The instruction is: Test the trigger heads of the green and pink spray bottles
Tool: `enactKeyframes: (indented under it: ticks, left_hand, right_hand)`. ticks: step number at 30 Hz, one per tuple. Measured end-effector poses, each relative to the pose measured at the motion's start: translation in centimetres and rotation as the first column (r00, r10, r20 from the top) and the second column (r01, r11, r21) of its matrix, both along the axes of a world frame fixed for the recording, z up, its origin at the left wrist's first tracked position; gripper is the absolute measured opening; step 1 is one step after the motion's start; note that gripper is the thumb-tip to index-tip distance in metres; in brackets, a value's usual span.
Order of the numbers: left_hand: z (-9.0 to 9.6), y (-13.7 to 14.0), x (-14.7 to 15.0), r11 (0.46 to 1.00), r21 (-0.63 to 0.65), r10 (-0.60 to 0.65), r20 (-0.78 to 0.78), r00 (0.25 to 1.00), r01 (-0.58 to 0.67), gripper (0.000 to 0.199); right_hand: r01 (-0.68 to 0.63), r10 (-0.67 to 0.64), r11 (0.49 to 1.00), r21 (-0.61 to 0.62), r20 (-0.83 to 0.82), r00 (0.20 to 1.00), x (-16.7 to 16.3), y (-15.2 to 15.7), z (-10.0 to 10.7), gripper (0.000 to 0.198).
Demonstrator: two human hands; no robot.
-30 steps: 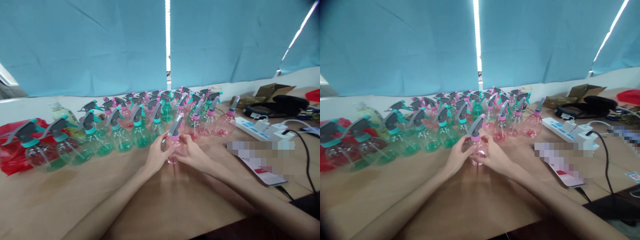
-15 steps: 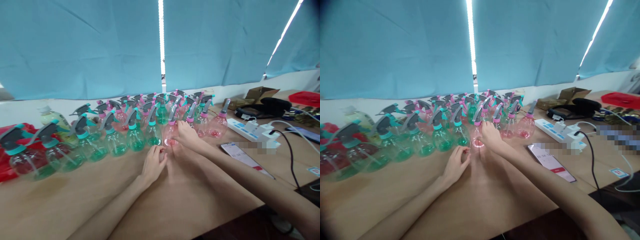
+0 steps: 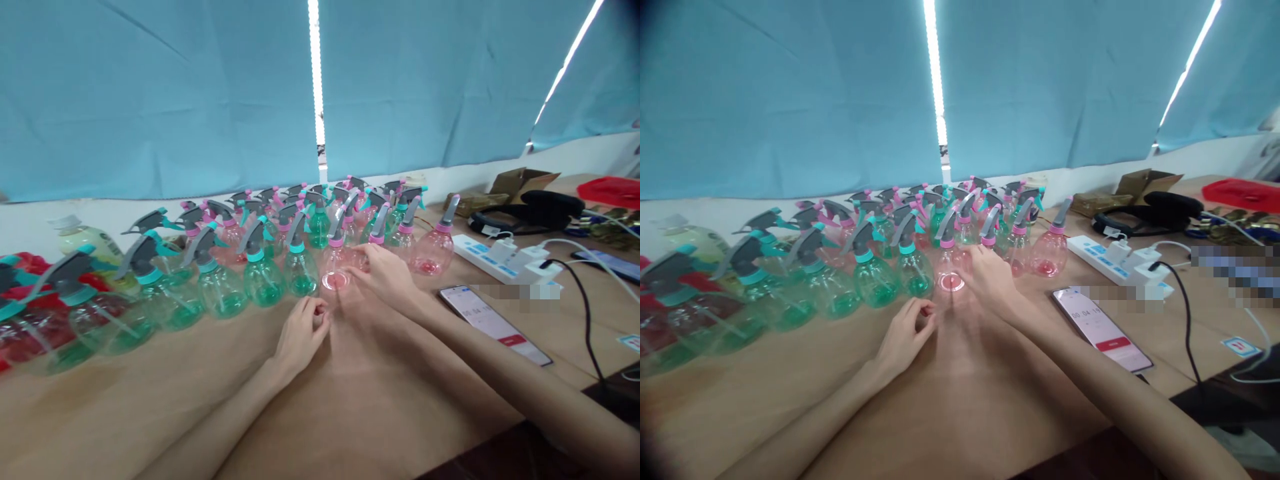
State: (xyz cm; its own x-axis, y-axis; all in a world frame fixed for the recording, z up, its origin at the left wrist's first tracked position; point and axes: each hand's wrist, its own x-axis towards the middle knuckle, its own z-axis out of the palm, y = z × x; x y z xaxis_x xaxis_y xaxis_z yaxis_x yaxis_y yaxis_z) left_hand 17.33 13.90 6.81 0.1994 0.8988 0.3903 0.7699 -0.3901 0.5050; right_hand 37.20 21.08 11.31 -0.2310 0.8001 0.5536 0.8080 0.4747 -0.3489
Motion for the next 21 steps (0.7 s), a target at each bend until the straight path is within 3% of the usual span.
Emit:
enactKeyframes:
  ticks: [3,7,11,16,21]
  left_hand:
    - [0.0,0.1,0.0,1.0,-0.017,-0.008,-0.006,1.0,0.008,0.012]
    - [0.1,0.2,0.0,1.0,-0.024,-0.018,-0.016,1.0,0.018,0.011]
    - [0.2,0.1,0.0,1.0,-0.016,-0.019,-0.024,1.0,0.019,0.012]
    - [0.3,0.1,0.0,1.0,-0.013,-0.016,-0.02,1.0,0.016,0.014]
    - [0.3,0.0,0.4,0.999,-0.05,0.005,0.063,0.998,-0.002,0.012]
  right_hand:
    - [0.09,-0.084,0.995,0.045,-0.121,0.989,2.7,-0.4,-0.1,0.023]
    - [0.22,-0.205,0.975,0.036,-0.243,0.948,4.7,0.8,-0.2,0.045]
    - [0.222,-0.236,0.971,-0.086,-0.215,0.948,4.3,2.4,-0.4,0.062]
    - [0.165,-0.2,0.963,-0.213,-0.155,0.967,3.4,3.4,-0.5,0.064]
    - [0.173,-0.196,0.962,-0.212,-0.092,0.976,3.8,2.7,-0.5,0.06]
